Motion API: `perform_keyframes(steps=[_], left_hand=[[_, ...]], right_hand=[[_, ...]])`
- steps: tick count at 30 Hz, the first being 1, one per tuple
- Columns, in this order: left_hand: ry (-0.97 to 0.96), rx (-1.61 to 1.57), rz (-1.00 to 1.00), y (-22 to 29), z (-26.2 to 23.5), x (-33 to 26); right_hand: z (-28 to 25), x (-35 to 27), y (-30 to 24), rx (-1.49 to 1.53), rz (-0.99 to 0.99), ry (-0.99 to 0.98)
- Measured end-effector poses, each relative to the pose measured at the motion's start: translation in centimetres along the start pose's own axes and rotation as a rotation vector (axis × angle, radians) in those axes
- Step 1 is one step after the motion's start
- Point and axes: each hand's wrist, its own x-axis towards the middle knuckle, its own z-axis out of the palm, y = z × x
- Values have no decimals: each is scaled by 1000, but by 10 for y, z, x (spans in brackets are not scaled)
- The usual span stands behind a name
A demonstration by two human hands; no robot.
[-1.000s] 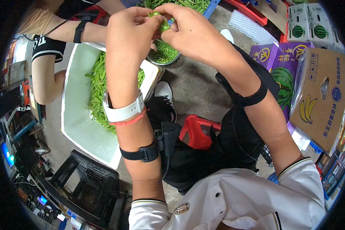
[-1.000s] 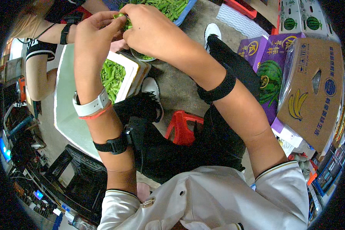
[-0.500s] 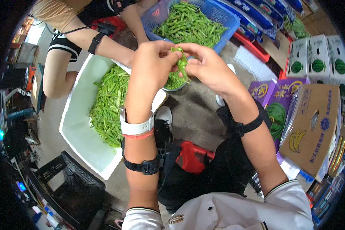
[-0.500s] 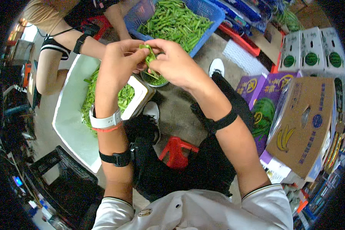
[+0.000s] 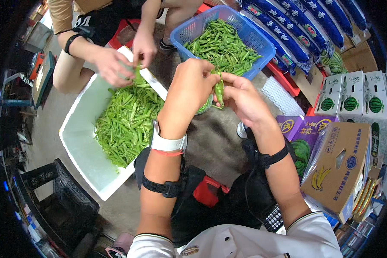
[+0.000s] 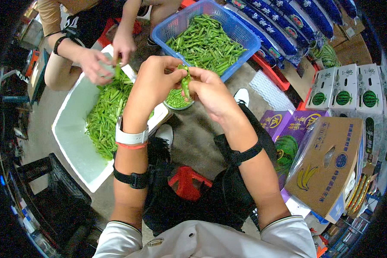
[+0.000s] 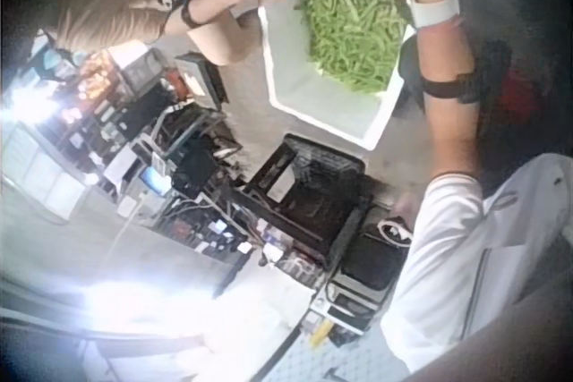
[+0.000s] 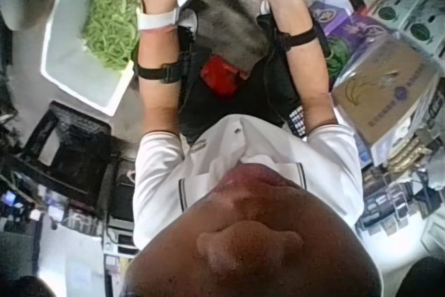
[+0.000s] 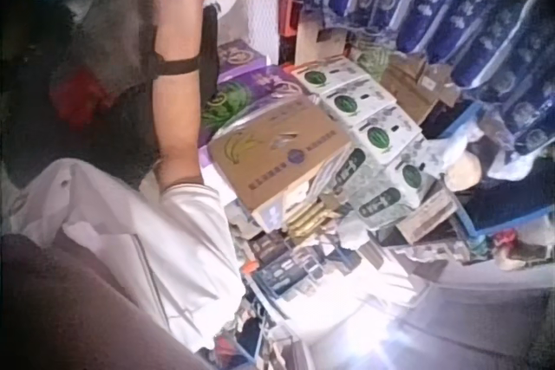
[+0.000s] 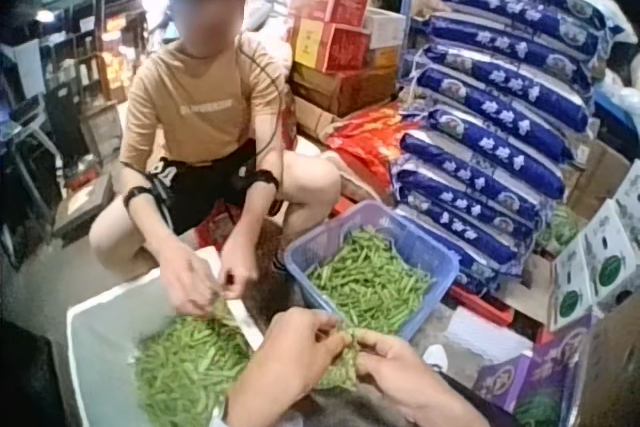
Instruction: The person picks green pea pods from a basket, removes the peas from the pods, and places the peas into a small bowl while discarding the empty pods into a larger bin.
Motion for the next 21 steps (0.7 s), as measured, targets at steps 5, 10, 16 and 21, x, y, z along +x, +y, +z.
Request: perform_keyframes(steps=[5,10,16,21], left_hand=[[10,-15,-74,6,-2,-3],[7,15,-75,15,-6,-5],[36,12,-86,12,-9,-10],[3,62,-109,11,-14,-10]], right_hand=[[-3,6,8,107,9,-99],[-3,7,7,90,51,-96],[5,11,12,71,43,-75],[9,13,14,87,58,-48]])
